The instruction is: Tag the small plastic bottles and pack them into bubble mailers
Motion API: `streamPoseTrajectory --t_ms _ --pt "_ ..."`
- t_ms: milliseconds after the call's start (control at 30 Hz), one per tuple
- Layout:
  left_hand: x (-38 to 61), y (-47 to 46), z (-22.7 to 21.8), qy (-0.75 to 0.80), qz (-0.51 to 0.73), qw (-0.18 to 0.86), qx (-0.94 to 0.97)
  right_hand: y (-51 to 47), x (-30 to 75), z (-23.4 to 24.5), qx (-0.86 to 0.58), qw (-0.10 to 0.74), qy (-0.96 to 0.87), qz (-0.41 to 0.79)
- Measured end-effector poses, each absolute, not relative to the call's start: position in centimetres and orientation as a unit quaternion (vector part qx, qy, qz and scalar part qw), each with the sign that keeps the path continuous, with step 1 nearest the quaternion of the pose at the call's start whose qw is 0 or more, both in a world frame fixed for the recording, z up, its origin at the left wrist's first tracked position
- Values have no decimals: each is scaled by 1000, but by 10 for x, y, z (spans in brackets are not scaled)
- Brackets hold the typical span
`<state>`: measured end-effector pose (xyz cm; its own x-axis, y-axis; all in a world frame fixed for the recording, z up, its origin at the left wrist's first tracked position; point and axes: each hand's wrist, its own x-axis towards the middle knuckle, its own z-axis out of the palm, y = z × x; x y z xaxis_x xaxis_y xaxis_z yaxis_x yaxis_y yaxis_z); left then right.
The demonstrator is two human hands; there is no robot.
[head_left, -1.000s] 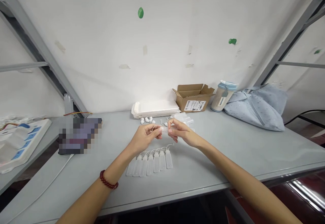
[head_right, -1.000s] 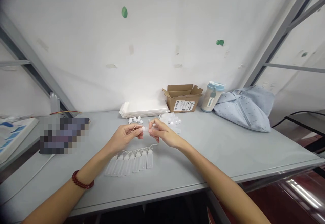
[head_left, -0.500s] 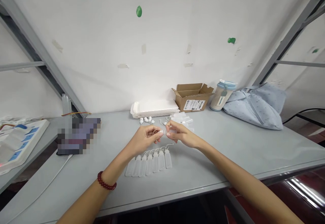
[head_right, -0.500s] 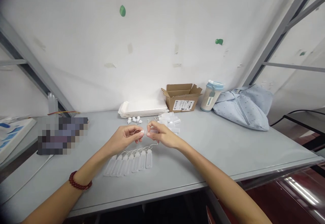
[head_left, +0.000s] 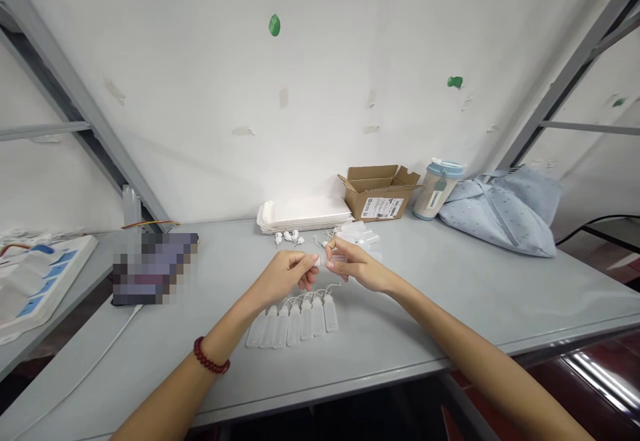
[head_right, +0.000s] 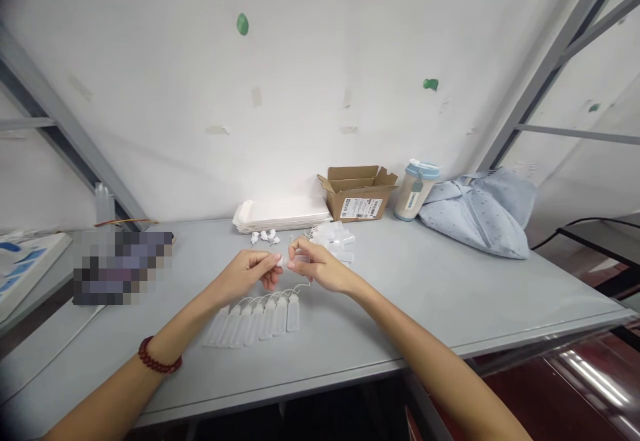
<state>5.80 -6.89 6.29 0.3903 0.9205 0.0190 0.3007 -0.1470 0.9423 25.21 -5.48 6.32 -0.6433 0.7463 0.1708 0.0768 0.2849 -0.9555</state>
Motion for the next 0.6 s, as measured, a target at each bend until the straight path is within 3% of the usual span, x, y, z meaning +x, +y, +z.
streamPoseTrajectory --t_ms 300,600 --pt "60 -74 66 431 362 402 722 -53 253 62 -283 318 -725 542" --pt "60 -72 63 422 323 452 717 -53 252 63 -277 303 -721 558"
